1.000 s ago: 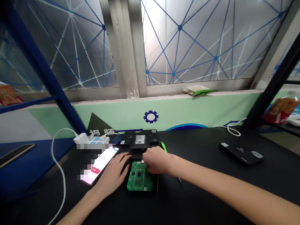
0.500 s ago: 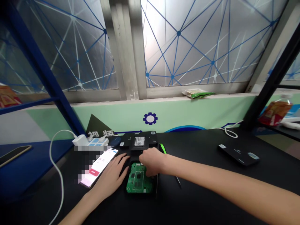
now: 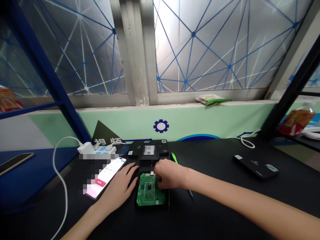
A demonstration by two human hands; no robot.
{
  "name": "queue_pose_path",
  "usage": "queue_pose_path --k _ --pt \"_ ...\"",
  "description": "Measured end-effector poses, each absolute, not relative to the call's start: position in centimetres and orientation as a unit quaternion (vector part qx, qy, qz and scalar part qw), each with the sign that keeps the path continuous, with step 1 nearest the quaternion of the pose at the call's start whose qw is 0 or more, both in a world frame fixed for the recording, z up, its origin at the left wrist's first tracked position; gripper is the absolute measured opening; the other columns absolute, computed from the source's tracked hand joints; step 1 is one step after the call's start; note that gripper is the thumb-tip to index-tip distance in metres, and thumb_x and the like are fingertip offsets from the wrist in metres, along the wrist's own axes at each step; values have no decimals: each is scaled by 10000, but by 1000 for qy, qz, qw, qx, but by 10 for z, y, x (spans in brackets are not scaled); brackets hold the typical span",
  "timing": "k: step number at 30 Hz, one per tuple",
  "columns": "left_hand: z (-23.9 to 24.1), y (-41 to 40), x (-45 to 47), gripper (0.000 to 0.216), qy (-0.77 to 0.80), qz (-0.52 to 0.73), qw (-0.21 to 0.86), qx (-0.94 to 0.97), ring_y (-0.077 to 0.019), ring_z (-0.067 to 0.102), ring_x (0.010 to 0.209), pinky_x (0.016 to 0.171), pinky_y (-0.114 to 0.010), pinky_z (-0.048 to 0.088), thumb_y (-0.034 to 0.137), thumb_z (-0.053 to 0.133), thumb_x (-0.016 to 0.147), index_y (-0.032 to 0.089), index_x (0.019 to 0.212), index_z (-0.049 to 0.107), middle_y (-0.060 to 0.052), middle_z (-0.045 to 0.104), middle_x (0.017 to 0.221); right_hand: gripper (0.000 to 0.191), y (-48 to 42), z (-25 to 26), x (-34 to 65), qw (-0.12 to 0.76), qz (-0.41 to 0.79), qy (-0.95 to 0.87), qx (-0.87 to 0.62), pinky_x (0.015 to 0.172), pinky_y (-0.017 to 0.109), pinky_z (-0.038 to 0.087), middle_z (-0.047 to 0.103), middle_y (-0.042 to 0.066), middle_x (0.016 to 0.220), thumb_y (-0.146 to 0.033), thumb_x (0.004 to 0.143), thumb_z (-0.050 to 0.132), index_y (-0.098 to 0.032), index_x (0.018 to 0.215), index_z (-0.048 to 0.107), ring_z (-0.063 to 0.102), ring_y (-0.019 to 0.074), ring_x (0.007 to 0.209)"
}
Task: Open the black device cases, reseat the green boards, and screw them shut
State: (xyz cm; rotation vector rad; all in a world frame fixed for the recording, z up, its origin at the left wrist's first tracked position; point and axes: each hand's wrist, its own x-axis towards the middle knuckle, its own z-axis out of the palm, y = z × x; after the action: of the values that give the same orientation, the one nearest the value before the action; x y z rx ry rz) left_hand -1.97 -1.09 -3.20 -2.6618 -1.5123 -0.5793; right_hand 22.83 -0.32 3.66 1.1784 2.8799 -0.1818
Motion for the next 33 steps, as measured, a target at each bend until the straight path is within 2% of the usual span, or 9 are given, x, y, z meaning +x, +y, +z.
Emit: queue_pose_path --k 6,18,25,33 --pt "-34 -10 -20 385 -486 -182 10 -855 -319 493 1318 1065 -509 431 329 417 1006 192 1348 527 -134 541 1416 25 -4 31 237 -55 -95 925 363 572 225 390 676 53 811 -151 710 669 -147 732 679 599 149 664" --pt "-31 -10 -21 366 -476 -187 -2 -860 -314 500 1312 1053 -490 446 357 429 1015 207 1332 532 -130 548 1401 92 -3 13 250 -206 -221 887 349 592 195 459 605 4 791 -87 717 695 -149 775 659 566 109 661" --pt "-31 -11 -20 404 -493 -190 -10 -849 -313 483 1331 1070 -499 426 417 373 1046 214 1345 552 -111 546 1415 36 -8 0 264 -342 -296 820 351 649 249 513 633 26 855 -192 822 683 -170 822 654 578 132 694" --pt "-30 -14 -17 444 -499 -181 -15 -848 -309 465 1349 1085 -504 408 444 376 1042 193 1374 529 -122 528 1437 209 -11 -21 278 -487 -372 697 372 630 262 475 593 35 844 -362 887 671 -166 818 652 554 144 694"
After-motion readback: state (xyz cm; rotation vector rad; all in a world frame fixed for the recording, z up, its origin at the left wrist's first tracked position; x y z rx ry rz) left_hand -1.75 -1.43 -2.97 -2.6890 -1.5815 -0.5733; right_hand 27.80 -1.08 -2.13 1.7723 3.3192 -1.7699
